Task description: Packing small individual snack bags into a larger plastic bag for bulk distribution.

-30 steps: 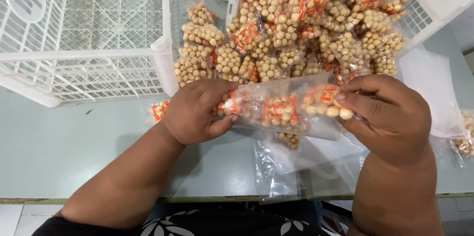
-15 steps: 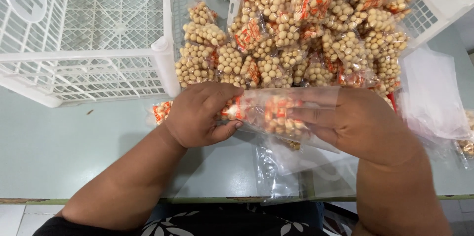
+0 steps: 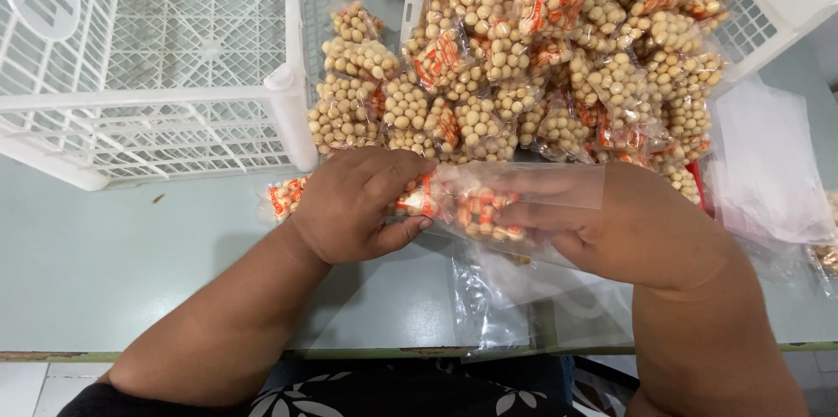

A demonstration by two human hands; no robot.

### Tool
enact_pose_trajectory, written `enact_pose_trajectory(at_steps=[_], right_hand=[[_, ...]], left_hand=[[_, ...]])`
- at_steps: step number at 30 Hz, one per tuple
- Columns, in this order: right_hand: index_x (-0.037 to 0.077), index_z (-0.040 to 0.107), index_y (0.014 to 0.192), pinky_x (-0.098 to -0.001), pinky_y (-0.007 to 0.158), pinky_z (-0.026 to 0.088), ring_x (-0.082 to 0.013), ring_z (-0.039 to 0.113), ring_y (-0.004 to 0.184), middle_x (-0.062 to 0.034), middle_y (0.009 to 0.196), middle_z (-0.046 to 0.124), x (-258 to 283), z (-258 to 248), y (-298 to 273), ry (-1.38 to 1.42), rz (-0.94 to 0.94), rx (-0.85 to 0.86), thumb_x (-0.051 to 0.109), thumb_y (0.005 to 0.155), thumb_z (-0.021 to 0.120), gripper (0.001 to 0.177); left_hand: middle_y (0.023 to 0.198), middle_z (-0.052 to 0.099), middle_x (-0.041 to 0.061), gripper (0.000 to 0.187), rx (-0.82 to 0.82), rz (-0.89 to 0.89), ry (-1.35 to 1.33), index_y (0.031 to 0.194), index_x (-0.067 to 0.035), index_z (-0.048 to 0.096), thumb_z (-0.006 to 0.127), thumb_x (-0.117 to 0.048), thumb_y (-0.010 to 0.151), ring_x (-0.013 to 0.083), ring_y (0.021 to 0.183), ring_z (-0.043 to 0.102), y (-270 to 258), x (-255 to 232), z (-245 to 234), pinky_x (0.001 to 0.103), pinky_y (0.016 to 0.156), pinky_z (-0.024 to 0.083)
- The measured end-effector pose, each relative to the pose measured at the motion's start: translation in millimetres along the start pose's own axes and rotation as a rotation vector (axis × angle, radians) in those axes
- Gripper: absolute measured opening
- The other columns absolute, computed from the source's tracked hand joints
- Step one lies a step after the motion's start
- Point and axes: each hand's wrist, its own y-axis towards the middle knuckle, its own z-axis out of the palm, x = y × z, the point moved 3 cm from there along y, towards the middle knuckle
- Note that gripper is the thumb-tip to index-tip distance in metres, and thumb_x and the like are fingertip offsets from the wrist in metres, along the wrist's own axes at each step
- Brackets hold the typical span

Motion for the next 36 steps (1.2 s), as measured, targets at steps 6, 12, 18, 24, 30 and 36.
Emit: enact_pose_trajectory(at_steps=[6,12,18,24,30,36], right_hand=[[0.032,0.077,0.119,-0.0411,0.049,0.054,-0.0234,0.076,0.079,0.0051,0.142,0.066,7,-13,1,0.007,-0.056,-0.002,0.005,0.086,0.057,0.047],[-0.01,0.065,0.116,-0.029,0.075,0.062,-0.0243,0.071,0.089,-0.0293,0.119,0.07,-42,-2,-78,0.327,0.213,-0.723,-0.028,0.097,0.055,0.027],[0.004,0.076,0.091,-0.0508,0.06,0.043,-0.0374,0.061,0.072,-0.015,0.082,0.066,-96,92,-153,-0.411,0.833,-0.51,0.012,0.102,0.061,0.02],[-0.001,0.063,0.133,-0.0608,0.08,0.055,-0.056,0.066,0.099,-0.0293,0.125,0.062,-95,162,-165,-0.394,0.704,-0.605,0.055,0.094,0.063,0.068],[0.002,0.068,0.128,-0.046,0.092,0.058,-0.0433,0.068,0.107,-0.0209,0.124,0.061,-108,171,-163,-0.332,0.568,-0.808,0.037,0.079,0.088,0.064],[0.015,0.08,0.107,-0.0446,0.091,0.058,-0.0373,0.069,0.099,-0.0124,0.121,0.061,-119,176,-172,-0.18,0.63,-0.813,0.032,0.088,0.086,0.026]], left_hand=[[0.118,0.072,0.016,0.05,0.007,-0.025,0.003,0.137,-0.004,0.054,0.056,-0.042,0.104,0.0363,0.098,0.073,1,2,-1,0.048,0.076,0.058],[0.128,0.069,0.017,0.053,-0.001,-0.176,0.009,0.139,-0.003,0.05,0.061,-0.041,0.103,0.0378,0.104,0.071,-5,12,1,0.049,0.08,0.058],[0.127,0.07,0.016,0.056,-0.002,-0.269,0.057,0.141,-0.005,0.053,0.064,-0.04,0.1,0.0364,0.108,0.07,-3,8,1,0.046,0.082,0.058],[0.11,0.072,0.016,0.065,-0.07,-0.285,0.11,0.138,-0.006,0.063,0.075,-0.048,0.09,0.0387,0.1,0.071,-6,13,6,0.047,0.088,0.059],[0.111,0.072,0.014,0.065,-0.077,-0.43,0.122,0.139,-0.008,0.064,0.075,-0.048,0.089,0.038,0.1,0.071,-22,13,2,0.046,0.087,0.058],[0.113,0.07,0.023,0.07,-0.092,-0.632,0.006,0.141,-0.005,0.061,0.079,-0.044,0.086,0.0476,0.104,0.068,-29,9,-3,0.054,0.09,0.056]])
